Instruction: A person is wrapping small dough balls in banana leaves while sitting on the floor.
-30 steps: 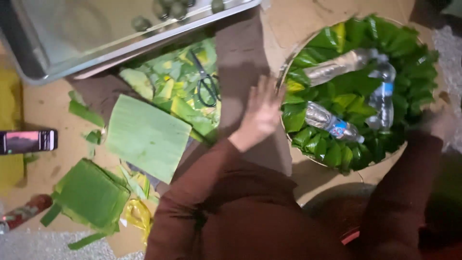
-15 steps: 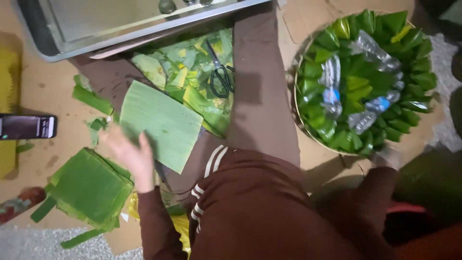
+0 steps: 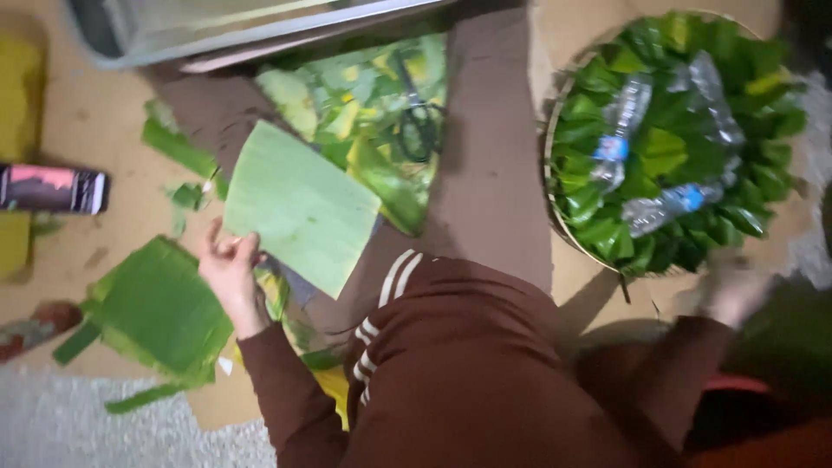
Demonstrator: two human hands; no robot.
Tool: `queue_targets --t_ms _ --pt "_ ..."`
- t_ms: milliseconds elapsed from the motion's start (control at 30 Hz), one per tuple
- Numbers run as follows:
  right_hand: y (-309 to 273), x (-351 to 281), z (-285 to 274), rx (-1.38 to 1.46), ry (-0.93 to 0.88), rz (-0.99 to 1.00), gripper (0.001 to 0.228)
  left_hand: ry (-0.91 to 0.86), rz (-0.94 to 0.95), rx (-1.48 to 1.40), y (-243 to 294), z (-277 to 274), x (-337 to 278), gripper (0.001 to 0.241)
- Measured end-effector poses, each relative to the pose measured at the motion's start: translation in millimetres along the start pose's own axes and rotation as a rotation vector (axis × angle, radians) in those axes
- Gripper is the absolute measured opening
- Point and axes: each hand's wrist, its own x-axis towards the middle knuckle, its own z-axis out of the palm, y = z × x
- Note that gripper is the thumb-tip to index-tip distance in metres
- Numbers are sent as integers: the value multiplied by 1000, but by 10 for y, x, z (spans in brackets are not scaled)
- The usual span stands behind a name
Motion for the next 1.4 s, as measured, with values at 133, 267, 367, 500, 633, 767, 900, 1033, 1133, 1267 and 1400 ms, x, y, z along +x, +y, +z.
queue_targets --t_ms 133,267,367,500,633,767,900,1033,1133,1267,1400 --pt "-2133 -57 973 114 -46 -86 25 -76 -32 -54 219 -116 -25 41" --pt "-4308 -497 2112 642 -651 -780 13 15 -18 -86 285 -346 73 36" --pt "-4342 -1238 3301 -91 -1051 -833 31 57 -101 82 209 -391 83 46" --pt "-4745 -1608 3497 -160 -869 -779 55 57 -137 24 138 -239 72 23" --pt "-4921 -1445 3598 -290 -1067 -718 20 -25 -140 -88 275 25 -76 40" --pt "-4842 -980 3495 -12 -1025 -637 16 -23 -295 -264 59 -87 45 33" --pt "-5750 -971 2421 329 -723 -676 20 -177 -446 -281 -333 -230 142 36" --pt "-6308 -1580 2070 937 -1703 55 53 -282 -473 -313 -331 -241 126 35" --pt "-6349 -1631 2071 307 -1698 -152 73 -300 -500 -156 34 -170 16 59" --pt "-5819 -1672 2609 538 -1491 -718 33 -214 -554 -368 -677 -278 223 54" --pt "-5594 -1720 2993 490 -1153 -1276 25 -393 -461 -189 270 -72 311 87"
